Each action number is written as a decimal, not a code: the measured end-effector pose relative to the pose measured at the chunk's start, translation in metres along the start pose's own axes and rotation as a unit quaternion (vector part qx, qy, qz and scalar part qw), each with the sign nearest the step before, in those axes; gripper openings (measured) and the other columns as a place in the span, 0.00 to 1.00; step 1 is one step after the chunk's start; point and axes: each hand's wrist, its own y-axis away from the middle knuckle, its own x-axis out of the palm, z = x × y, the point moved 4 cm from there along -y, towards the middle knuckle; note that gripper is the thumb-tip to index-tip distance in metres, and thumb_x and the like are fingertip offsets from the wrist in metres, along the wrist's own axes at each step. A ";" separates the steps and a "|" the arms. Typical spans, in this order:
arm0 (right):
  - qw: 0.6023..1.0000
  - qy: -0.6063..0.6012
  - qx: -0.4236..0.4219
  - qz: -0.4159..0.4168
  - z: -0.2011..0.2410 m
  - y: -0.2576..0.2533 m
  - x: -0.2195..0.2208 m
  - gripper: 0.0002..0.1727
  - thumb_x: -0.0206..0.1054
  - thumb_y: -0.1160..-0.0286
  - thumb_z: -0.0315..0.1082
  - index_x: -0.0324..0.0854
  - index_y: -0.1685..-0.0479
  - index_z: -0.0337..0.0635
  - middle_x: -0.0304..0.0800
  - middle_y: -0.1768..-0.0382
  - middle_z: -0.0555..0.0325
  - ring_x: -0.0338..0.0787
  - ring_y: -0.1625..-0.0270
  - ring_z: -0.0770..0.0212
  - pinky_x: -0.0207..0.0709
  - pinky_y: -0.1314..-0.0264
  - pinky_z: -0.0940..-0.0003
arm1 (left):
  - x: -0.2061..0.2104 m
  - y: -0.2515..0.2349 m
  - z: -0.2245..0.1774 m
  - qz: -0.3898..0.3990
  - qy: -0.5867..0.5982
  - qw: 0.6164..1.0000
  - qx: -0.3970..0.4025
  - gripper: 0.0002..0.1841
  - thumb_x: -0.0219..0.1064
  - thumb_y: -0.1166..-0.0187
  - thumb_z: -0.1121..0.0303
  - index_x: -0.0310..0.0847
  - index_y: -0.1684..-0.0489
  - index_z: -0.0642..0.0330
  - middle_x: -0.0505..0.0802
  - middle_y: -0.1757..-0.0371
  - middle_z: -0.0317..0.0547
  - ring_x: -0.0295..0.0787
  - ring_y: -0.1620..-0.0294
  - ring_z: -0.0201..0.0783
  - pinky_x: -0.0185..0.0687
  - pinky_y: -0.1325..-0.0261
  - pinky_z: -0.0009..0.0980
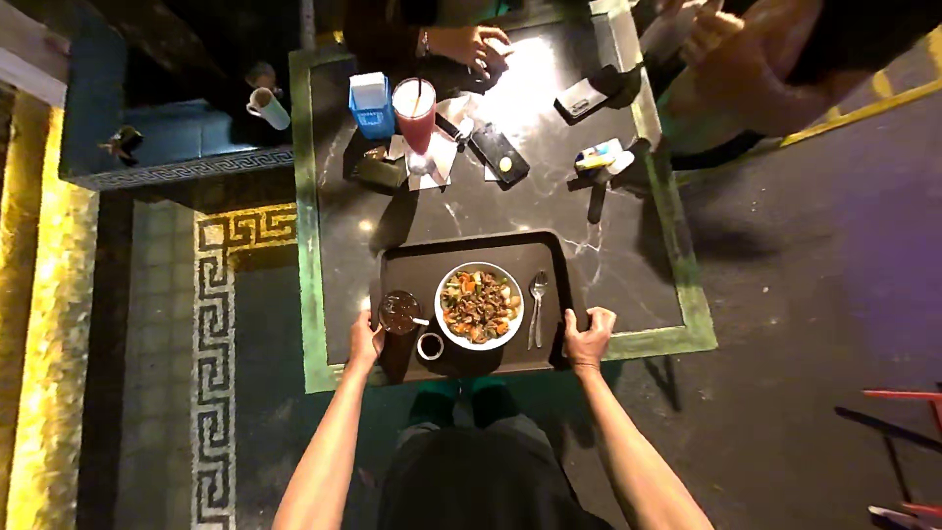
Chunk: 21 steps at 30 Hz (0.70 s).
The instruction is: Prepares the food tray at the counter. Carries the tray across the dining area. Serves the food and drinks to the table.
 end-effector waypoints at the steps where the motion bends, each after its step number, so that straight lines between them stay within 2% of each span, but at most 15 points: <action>1: 1.000 0.005 0.008 0.005 0.001 0.000 -0.001 0.23 0.72 0.25 0.39 0.83 0.52 0.20 0.79 0.38 0.24 0.81 0.32 0.33 0.74 0.27 0.48 | 0.001 -0.001 0.001 0.001 0.008 1.000 -0.001 0.18 0.66 0.18 0.70 0.78 0.36 0.75 0.90 0.45 0.67 0.90 0.42 0.55 0.81 0.32 0.50; 4: 1.000 0.025 0.015 -0.005 0.008 0.001 -0.011 0.25 0.71 0.24 0.42 0.83 0.45 0.23 0.78 0.35 0.24 0.82 0.33 0.33 0.76 0.29 0.47 | -0.002 -0.002 0.003 0.009 0.008 1.000 -0.004 0.21 0.68 0.18 0.69 0.75 0.33 0.74 0.90 0.43 0.67 0.90 0.41 0.55 0.82 0.32 0.49; 6: 1.000 0.003 0.001 -0.008 0.026 0.004 -0.024 0.24 0.70 0.22 0.41 0.82 0.41 0.25 0.80 0.36 0.27 0.86 0.38 0.37 0.81 0.33 0.51 | -0.011 0.004 0.001 -0.013 -0.019 1.000 0.011 0.29 0.71 0.20 0.66 0.68 0.23 0.71 0.87 0.35 0.66 0.88 0.38 0.56 0.82 0.32 0.50; 7: 0.999 -0.028 -0.003 0.021 0.038 0.008 -0.027 0.23 0.68 0.20 0.39 0.81 0.39 0.25 0.84 0.39 0.29 0.89 0.42 0.42 0.83 0.37 0.53 | -0.016 0.011 0.001 -0.038 -0.028 0.999 0.019 0.33 0.72 0.21 0.65 0.65 0.20 0.71 0.85 0.31 0.66 0.85 0.34 0.59 0.80 0.30 0.53; 8: 0.995 -0.070 0.002 0.078 0.050 0.015 -0.026 0.22 0.65 0.17 0.37 0.79 0.36 0.26 0.88 0.42 0.33 0.91 0.45 0.47 0.85 0.39 0.56 | -0.021 0.026 -0.001 -0.074 -0.034 0.996 0.029 0.32 0.71 0.22 0.66 0.67 0.22 0.73 0.83 0.30 0.69 0.83 0.32 0.62 0.78 0.29 0.56; 9: 0.982 -0.113 0.016 0.152 0.059 0.023 -0.021 0.23 0.62 0.15 0.37 0.77 0.31 0.27 0.89 0.42 0.37 0.93 0.45 0.52 0.87 0.40 0.58 | -0.023 0.048 -0.005 -0.105 -0.040 0.993 0.040 0.26 0.68 0.21 0.68 0.71 0.28 0.76 0.84 0.33 0.72 0.83 0.33 0.65 0.78 0.30 0.58; 11: 0.950 -0.176 0.040 0.254 0.071 0.030 -0.008 0.24 0.59 0.12 0.37 0.73 0.24 0.31 0.89 0.39 0.41 0.94 0.45 0.56 0.89 0.42 0.59 | -0.008 0.097 -0.023 -0.113 -0.027 0.989 0.092 0.14 0.64 0.21 0.73 0.81 0.44 0.78 0.90 0.49 0.69 0.91 0.49 0.61 0.87 0.44 0.56; 12: 0.942 -0.194 0.037 0.272 0.076 0.029 -0.002 0.25 0.58 0.12 0.37 0.72 0.21 0.33 0.88 0.36 0.42 0.93 0.42 0.56 0.89 0.40 0.59 | 0.007 0.115 -0.031 -0.079 0.013 0.990 0.117 0.12 0.63 0.20 0.75 0.83 0.48 0.75 0.92 0.55 0.62 0.92 0.59 0.52 0.89 0.53 0.48; 13: 0.937 -0.204 0.028 0.281 0.080 0.025 0.003 0.25 0.56 0.11 0.37 0.71 0.19 0.35 0.87 0.34 0.44 0.92 0.38 0.57 0.87 0.36 0.59 | 0.025 0.126 -0.034 -0.033 0.079 0.988 0.128 0.13 0.60 0.20 0.74 0.83 0.46 0.73 0.93 0.54 0.56 0.92 0.62 0.41 0.89 0.57 0.38; 14: 0.934 -0.210 0.018 0.288 0.083 0.022 0.006 0.26 0.55 0.10 0.37 0.70 0.18 0.37 0.86 0.31 0.45 0.89 0.33 0.59 0.84 0.30 0.61 | 0.041 0.132 -0.037 0.017 0.157 0.981 0.113 0.16 0.58 0.18 0.73 0.80 0.38 0.73 0.93 0.45 0.55 0.93 0.58 0.36 0.90 0.55 0.33; 16: 0.929 -0.214 -0.009 0.301 0.092 0.008 0.012 0.25 0.53 0.09 0.38 0.71 0.17 0.39 0.85 0.29 0.47 0.87 0.30 0.61 0.80 0.25 0.63 | 0.062 0.122 -0.049 0.065 0.258 0.960 0.082 0.23 0.54 0.14 0.71 0.68 0.22 0.73 0.84 0.27 0.61 0.93 0.47 0.41 0.91 0.46 0.37; 17: 0.927 -0.211 -0.023 0.310 0.098 -0.005 0.014 0.25 0.53 0.08 0.39 0.72 0.17 0.40 0.85 0.29 0.47 0.86 0.29 0.61 0.78 0.23 0.63 | 0.069 0.109 -0.059 0.066 0.280 0.954 0.081 0.26 0.53 0.12 0.69 0.64 0.17 0.72 0.79 0.22 0.64 0.92 0.44 0.43 0.89 0.44 0.39; 19: 0.916 -0.194 -0.042 0.348 0.103 -0.014 0.019 0.25 0.52 0.08 0.40 0.72 0.17 0.40 0.84 0.28 0.45 0.85 0.28 0.60 0.76 0.20 0.62 | 0.079 0.098 -0.070 0.059 0.295 0.951 0.065 0.28 0.49 0.09 0.65 0.59 0.13 0.71 0.76 0.20 0.68 0.92 0.43 0.45 0.90 0.44 0.39; 21: 0.904 -0.175 -0.050 0.387 0.103 -0.020 0.027 0.26 0.52 0.07 0.42 0.73 0.17 0.42 0.84 0.27 0.46 0.85 0.27 0.58 0.74 0.19 0.60 | 0.084 0.093 -0.078 0.050 0.303 0.951 0.036 0.27 0.47 0.07 0.63 0.60 0.13 0.68 0.78 0.22 0.66 0.93 0.47 0.44 0.91 0.47 0.39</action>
